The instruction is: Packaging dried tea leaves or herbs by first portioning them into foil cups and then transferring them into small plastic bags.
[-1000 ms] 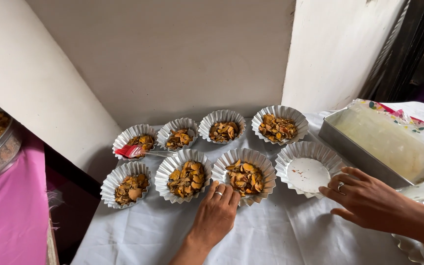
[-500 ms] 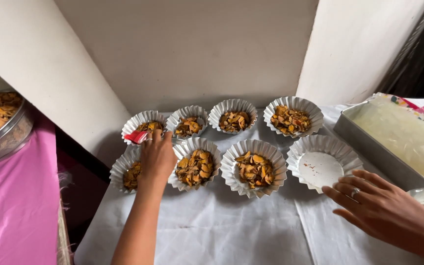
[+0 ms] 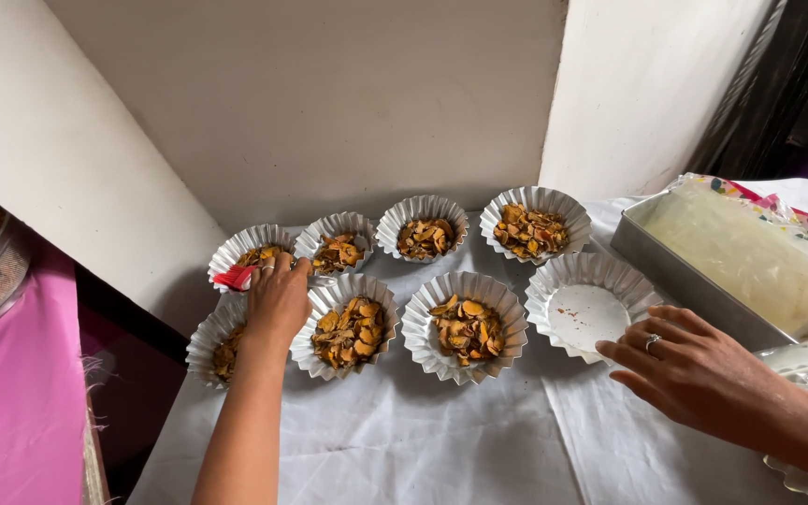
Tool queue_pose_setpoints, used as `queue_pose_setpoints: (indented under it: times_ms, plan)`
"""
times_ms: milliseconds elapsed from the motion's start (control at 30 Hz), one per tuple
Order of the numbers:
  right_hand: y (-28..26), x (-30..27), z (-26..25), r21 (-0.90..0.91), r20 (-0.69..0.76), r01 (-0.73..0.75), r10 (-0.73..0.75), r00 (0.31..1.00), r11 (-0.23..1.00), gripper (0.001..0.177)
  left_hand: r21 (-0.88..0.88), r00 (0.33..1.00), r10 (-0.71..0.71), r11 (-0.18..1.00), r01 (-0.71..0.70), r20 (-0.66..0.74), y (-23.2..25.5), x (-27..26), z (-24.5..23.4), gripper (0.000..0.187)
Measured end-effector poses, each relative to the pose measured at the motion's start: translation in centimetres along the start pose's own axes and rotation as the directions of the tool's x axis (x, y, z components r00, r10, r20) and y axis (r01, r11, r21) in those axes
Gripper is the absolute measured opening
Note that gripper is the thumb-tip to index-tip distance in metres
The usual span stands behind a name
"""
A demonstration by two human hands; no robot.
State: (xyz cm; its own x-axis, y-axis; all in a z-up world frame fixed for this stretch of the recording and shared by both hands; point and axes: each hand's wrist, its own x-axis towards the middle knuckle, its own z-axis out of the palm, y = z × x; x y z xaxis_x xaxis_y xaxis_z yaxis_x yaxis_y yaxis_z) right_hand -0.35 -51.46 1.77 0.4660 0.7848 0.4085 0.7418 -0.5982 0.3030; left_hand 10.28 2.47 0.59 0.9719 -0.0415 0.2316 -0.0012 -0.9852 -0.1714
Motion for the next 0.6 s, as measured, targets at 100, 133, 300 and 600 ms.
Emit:
queue_pose_setpoints:
  times_ms: [100, 133, 300, 600]
  plan:
    - [0.5, -1.3, 1.1, -0.01, 0.063, -0.031, 0.032, 0.998, 0.999, 0.041, 0.108, 0.996, 0.044, 0.994, -0.036, -0.076, -0.2, 0.0, -0.2, 0.04]
    - [0.8, -1.9, 1.7, -0.016, 0.129, -0.056, 0.057, 0.99, 0.998, 0.046, 0.168, 0.984, 0.07, 0.985, -0.042, -0.165, -0.2, 0.1, -0.2, 0.036]
    - [0.9, -3.0, 3.0, 0.004, 0.174, -0.086, 0.084, 0.981, 0.996, 0.048, 0.119, 0.89, 0.132, 0.989, -0.088, -0.436, -0.1, -0.7, -3.5, 0.003]
    - [0.5, -3.1, -1.5, 0.029, 0.075, -0.148, 0.146, 0.986, 0.989, 0.041, -0.388, 0.495, -0.087, 0.742, -0.546, -0.864, 8.7, -8.4, -12.7, 0.022]
